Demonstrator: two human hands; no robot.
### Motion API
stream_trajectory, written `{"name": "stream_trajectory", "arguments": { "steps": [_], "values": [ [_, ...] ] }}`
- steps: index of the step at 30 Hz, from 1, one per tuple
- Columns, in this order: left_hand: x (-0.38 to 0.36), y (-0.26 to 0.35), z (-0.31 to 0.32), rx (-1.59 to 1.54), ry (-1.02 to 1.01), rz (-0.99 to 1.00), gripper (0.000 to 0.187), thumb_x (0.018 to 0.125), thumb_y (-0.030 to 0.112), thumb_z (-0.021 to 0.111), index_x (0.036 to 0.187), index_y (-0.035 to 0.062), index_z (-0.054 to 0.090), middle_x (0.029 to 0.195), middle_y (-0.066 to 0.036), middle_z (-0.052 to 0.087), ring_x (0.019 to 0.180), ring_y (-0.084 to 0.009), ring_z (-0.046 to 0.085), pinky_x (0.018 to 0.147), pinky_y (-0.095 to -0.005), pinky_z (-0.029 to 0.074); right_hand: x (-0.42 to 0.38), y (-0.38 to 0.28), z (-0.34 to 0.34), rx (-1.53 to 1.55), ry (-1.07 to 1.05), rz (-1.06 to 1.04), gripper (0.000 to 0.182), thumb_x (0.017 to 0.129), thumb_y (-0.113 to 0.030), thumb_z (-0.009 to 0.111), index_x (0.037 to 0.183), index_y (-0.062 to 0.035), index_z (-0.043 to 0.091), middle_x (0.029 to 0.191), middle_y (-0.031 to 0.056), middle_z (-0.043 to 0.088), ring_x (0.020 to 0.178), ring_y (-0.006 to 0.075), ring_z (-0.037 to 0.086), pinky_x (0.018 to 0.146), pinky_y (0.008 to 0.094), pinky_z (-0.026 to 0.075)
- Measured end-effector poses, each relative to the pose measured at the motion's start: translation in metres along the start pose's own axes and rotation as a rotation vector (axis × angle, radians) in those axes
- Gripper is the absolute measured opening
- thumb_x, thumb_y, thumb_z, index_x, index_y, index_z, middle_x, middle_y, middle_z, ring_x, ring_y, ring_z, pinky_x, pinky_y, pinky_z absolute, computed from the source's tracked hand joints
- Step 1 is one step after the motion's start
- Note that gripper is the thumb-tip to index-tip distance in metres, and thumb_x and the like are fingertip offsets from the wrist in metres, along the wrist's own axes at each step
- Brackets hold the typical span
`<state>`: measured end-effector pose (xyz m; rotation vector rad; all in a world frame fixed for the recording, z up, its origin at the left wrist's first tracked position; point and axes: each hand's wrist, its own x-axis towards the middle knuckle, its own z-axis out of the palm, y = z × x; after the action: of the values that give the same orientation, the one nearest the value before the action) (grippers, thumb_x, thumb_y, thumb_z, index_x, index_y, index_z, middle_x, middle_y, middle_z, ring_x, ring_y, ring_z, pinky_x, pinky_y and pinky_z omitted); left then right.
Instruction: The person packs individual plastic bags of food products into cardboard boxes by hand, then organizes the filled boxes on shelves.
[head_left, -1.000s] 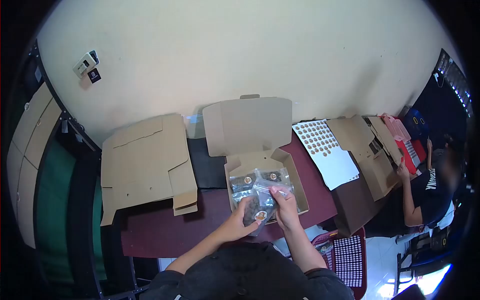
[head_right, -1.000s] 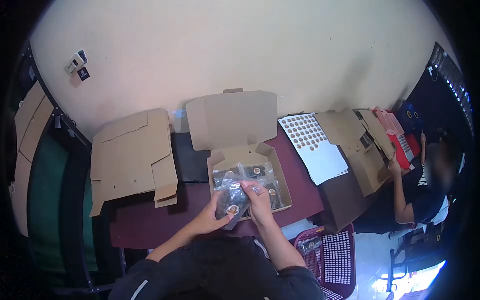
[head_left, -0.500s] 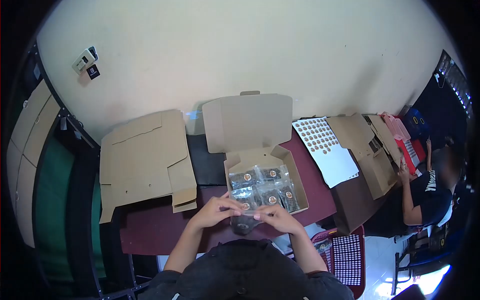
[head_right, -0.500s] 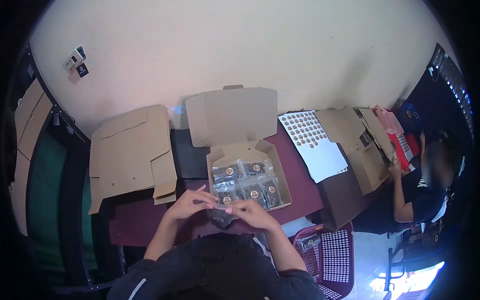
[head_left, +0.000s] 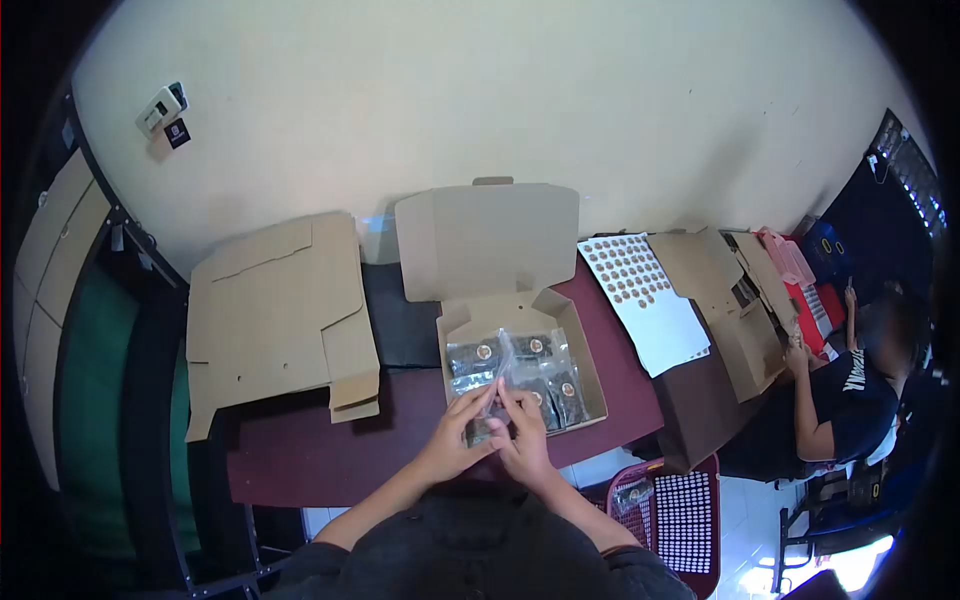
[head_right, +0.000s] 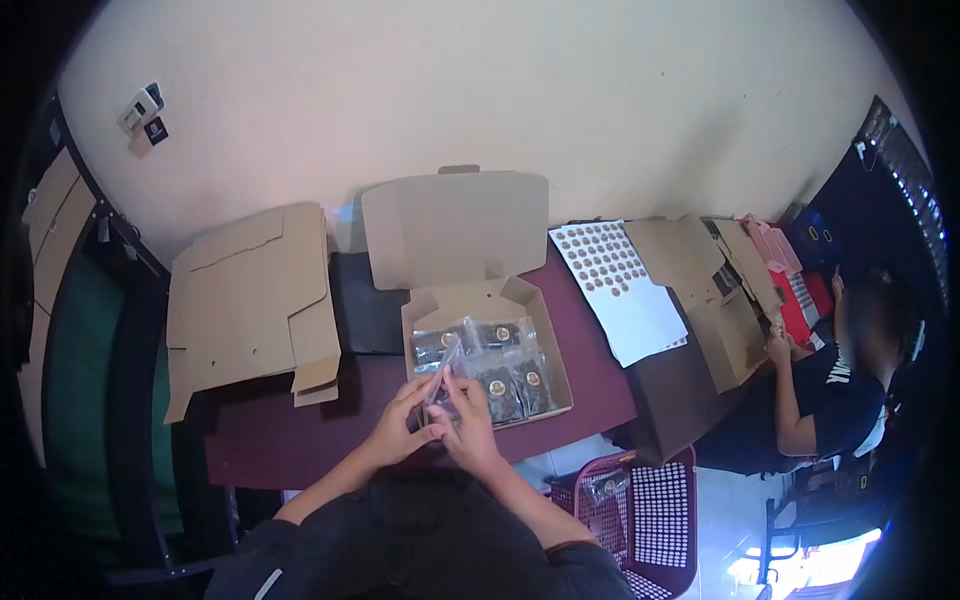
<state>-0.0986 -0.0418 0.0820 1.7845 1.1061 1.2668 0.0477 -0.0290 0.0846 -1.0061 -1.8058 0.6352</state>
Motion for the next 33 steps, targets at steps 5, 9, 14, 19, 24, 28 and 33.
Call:
{"name": "stream_trajectory", "arguments": {
  "steps": [5,9,14,19,24,28,33],
  "values": [
    [-0.006,0.003,0.006,-0.032,0.060,-0.016,0.055,0.072,0.023,0.077,0.118,0.0010,0.056,0.117,-0.013,0.055,0.107,-0.0259,0.055,0.090,-0.0347,0.044,-0.006,0.006,0.001,0.160,0.065,0.152,0.034,0.087,-0.013,0.061,0.119,-0.0030,0.058,0.091,0.0079,0.051,0.081,0.0167,0.049,0.074,0.0281,0.041],
    [-0.012,0.008,0.014,-0.014,0.120,-0.063,0.042,0.071,0.019,0.077,0.105,0.0002,0.061,0.111,-0.013,0.058,0.101,-0.0226,0.057,0.087,-0.0338,0.044,-0.003,0.014,-0.002,0.072,0.084,0.334,0.037,0.074,-0.019,0.076,0.106,-0.0049,0.063,0.096,0.0056,0.051,0.089,0.0166,0.049,0.078,0.0278,0.040],
    [-0.011,-0.003,0.010,-0.029,0.073,-0.127,0.019,0.070,0.012,0.076,0.083,0.0003,0.067,0.078,-0.008,0.065,0.078,-0.0203,0.062,0.073,-0.0306,0.047,-0.009,0.039,-0.019,0.356,0.032,0.337,0.025,0.073,-0.015,0.074,0.093,-0.0036,0.065,0.109,0.0077,0.055,0.104,0.0183,0.051,0.092,0.0326,0.037],
    [-0.008,-0.012,0.004,-0.187,-0.043,-0.058,0.014,0.074,0.012,0.074,0.079,0.0005,0.069,0.078,-0.007,0.067,0.069,-0.0169,0.058,0.070,-0.0296,0.046,-0.011,0.032,-0.044,0.585,-0.295,0.499,0.016,0.081,-0.015,0.067,0.090,-0.0017,0.068,0.106,0.0101,0.064,0.101,0.0192,0.056,0.091,0.0330,0.040],
    [-0.010,-0.021,-0.009,-0.409,-0.336,-0.302,0.025,0.091,0.020,0.057,0.108,0.0042,0.066,0.085,-0.005,0.066,0.079,-0.0071,0.053,0.073,-0.0240,0.044,-0.007,0.028,-0.073,0.541,-0.501,0.458,0.028,0.092,-0.020,0.055,0.106,0.0021,0.064,0.099,0.0082,0.066,0.092,0.0128,0.057,0.086,0.0277,0.042],
    [-0.003,-0.027,-0.015,-0.247,-0.473,-0.335,0.042,0.090,0.024,0.058,0.128,0.0074,0.051,0.110,-0.010,0.060,0.095,-0.0131,0.055,0.082,-0.0261,0.044,-0.005,0.037,-0.076,0.402,-0.394,0.456,0.031,0.095,-0.022,0.050,0.107,0.0017,0.064,0.101,0.0086,0.066,0.090,0.0164,0.062,0.083,0.0298,0.046],
    [-0.003,-0.006,-0.004,-0.005,-0.398,-0.062,0.089,0.076,0.037,0.073,0.145,0.0169,0.021,0.149,-0.018,0.011,0.137,-0.0338,0.016,0.109,-0.0426,0.022,-0.011,0.092,-0.076,0.608,0.102,0.725,0.034,0.096,-0.021,0.046,0.117,0.0038,0.055,0.101,0.0113,0.065,0.088,0.0163,0.062,0.077,0.0265,0.049]
  ]
}}
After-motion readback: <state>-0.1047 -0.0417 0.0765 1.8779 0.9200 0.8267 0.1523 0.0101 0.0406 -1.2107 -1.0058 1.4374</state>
